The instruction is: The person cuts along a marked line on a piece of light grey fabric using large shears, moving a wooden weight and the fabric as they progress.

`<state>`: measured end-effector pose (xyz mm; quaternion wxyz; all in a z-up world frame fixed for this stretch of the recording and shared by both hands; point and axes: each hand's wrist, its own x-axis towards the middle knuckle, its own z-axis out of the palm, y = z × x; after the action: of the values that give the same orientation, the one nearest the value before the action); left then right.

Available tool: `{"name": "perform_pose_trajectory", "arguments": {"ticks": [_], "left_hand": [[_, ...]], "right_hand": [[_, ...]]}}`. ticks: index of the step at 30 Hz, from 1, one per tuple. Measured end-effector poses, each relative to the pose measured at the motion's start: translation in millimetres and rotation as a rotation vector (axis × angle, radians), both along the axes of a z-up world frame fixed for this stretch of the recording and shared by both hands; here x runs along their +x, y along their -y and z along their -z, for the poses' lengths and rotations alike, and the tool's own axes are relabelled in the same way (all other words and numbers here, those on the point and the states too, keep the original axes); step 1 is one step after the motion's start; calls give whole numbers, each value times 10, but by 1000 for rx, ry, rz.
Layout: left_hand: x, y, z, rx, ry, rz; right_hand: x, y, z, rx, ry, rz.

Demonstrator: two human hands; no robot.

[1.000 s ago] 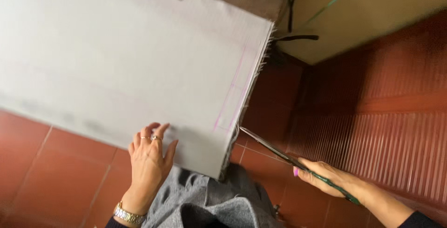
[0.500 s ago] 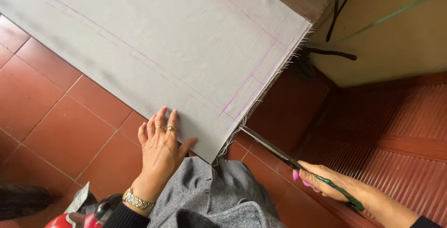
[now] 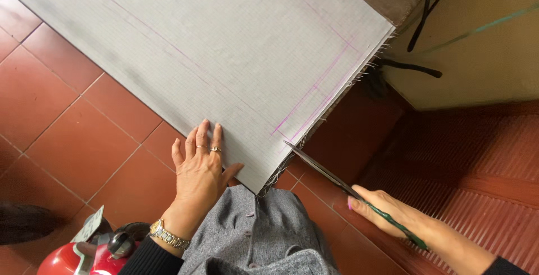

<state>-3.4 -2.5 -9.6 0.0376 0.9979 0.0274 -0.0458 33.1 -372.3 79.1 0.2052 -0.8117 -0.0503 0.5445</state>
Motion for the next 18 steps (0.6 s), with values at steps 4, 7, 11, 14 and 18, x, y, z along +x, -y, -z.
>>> {"name": "perform_pose_trajectory", "arguments": {"ticks": [4,7,11,14,18], "left_hand": [[1,7,-10,28,9,10],[-3,6,-3,55,28,18],[3,6,-17,77,44,34],[-7,7,11,92,48,36],[-4,10,-8,118,64,33]], "right_hand": [[38,-75,124,0,-4,-2],[16,-63,252,66,82,-81],[7,-129,204,44,30,-20],[-6,-138,211,55,27,-3],[-38,-74,322,129,94,-53]]}}
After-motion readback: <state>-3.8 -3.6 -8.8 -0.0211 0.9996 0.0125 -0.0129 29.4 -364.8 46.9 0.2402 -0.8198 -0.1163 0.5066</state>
